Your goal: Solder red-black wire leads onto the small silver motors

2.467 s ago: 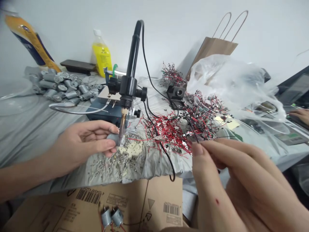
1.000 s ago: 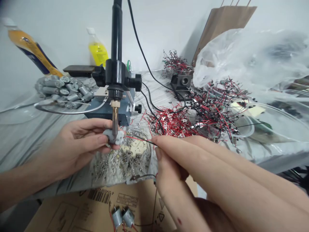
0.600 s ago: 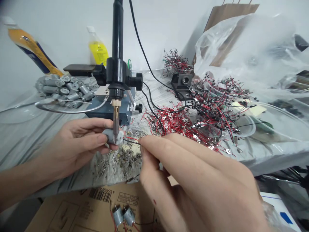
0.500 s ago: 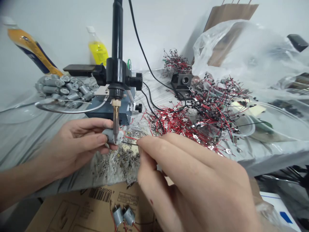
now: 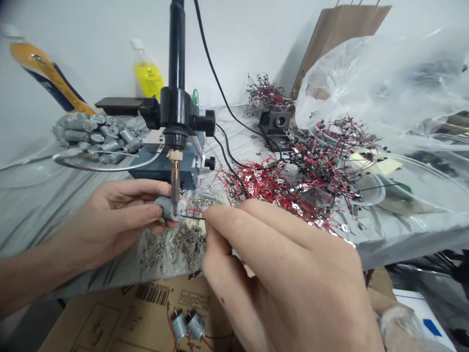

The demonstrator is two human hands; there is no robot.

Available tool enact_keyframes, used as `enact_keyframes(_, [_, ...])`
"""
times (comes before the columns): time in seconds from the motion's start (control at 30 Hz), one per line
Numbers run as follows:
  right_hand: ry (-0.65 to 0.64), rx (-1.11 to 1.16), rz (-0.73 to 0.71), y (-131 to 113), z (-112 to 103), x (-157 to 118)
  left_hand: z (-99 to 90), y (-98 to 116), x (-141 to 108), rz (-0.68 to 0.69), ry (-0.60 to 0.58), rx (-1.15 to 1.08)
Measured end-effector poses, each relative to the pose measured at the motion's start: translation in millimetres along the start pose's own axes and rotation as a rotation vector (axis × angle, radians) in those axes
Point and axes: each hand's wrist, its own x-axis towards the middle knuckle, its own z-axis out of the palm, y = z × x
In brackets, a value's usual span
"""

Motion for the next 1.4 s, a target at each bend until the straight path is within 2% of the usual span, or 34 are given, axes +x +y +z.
enact_keyframes(0.17, [-0.039,0.021,0.000,-2.6,-2.3,4.2,1.3,0.7,0.4,-0.006,0.002,0.011])
enact_keyframes(0.37, [-0.005,-0.044,0.012,-5.4,-0.6,-0.7,0.0,1.9,0.1,-0.010,-0.007,0.005])
enact_keyframes(0.6, [-0.028,-0.010,0.014,-4.0,0.5,0.1,-1.6,0.7,0.0,0.004,-0.044,-0.034])
enact_keyframes(0.8, [-0.021,0.000,0.002,-3.9,-1.7,1.6,-1.6,1.6,0.9,-0.002,-0.012,0.020])
enact_keyframes(0.97, [-0.031,0.022,0.020,-2.8,-1.4,0.3,-4.9,0.0,1.9,-0.020,-0.034,0.025])
enact_keyframes(1.07, [-0.041,0.027,0.037,-1.3,-3.6,-3.9,-10.0,-1.6,3.9,-0.052,-0.059,0.103])
enact_keyframes(1.23, [0.022,0.016,0.085,4.2,-10.1,-15.4,-16.5,-4.1,8.7,-0.116,-0.086,0.293])
enact_keyframes(1.4, [-0.001,-0.019,-0.025,11.5,-21.6,-21.1,-22.5,-14.5,15.4,0.000,-0.148,0.477])
